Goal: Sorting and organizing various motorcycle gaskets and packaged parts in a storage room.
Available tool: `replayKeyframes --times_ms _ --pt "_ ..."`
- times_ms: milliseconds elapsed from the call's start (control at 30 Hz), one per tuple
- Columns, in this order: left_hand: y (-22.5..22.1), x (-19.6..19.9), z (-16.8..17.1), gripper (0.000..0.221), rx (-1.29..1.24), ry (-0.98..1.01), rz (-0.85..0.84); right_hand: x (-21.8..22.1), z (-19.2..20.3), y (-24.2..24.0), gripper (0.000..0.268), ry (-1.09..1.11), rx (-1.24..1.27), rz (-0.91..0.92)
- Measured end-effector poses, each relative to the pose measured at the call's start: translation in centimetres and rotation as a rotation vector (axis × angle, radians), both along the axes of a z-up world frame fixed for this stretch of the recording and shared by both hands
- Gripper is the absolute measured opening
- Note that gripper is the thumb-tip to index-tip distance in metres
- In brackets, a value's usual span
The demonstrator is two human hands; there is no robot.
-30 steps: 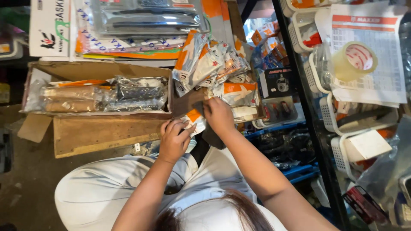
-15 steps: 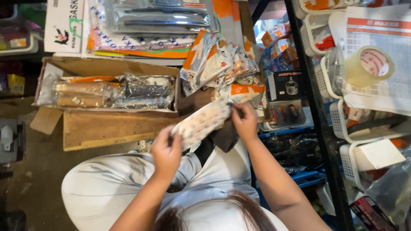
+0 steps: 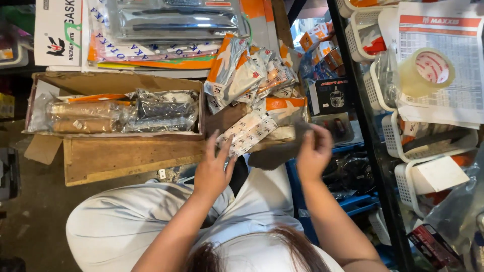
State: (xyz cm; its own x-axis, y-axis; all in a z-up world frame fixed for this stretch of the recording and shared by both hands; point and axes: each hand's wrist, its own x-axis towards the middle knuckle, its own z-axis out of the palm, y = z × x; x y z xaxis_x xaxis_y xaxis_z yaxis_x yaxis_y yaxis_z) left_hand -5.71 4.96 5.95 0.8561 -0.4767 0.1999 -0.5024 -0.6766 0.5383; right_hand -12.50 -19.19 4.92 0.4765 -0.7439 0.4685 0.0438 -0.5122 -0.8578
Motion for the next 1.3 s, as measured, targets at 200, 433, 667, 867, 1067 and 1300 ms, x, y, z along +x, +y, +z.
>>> replayKeyframes --times_ms 200,433,667,867,1067,1300 --pt "0.1 0.2 -6.9 0.057 0.196 -0.085 0.005 5.6 -2.9 6.1 0.020 0.271 -0.410 0.468" --pt "-0.2 0.8 -5.9 0.057 0.217 -0.234 0.002 8.3 -4.4 3.7 0.009 0.546 -0.734 0.311" --pt "-0.3 0.9 -5.9 0.060 0.200 -0.298 0.019 6.9 -4.1 -0.4 0.014 0.527 -0.761 0.260" --pt "-0.4 0.9 -6.9 0.057 0.206 -0.300 0.027 3.5 -3.8 3.2 0.010 0.571 -0.653 0.371" --pt "-0.2 1.0 -7.2 0.060 0.245 -0.256 0.008 1.5 -5.0 1.4 0.012 0.661 -0.640 0.380" --pt "0.3 0.5 -5.9 0.087 0.280 -0.250 -0.084 -0.3 -5.0 -4.9 0.011 0.444 0.046 0.210"
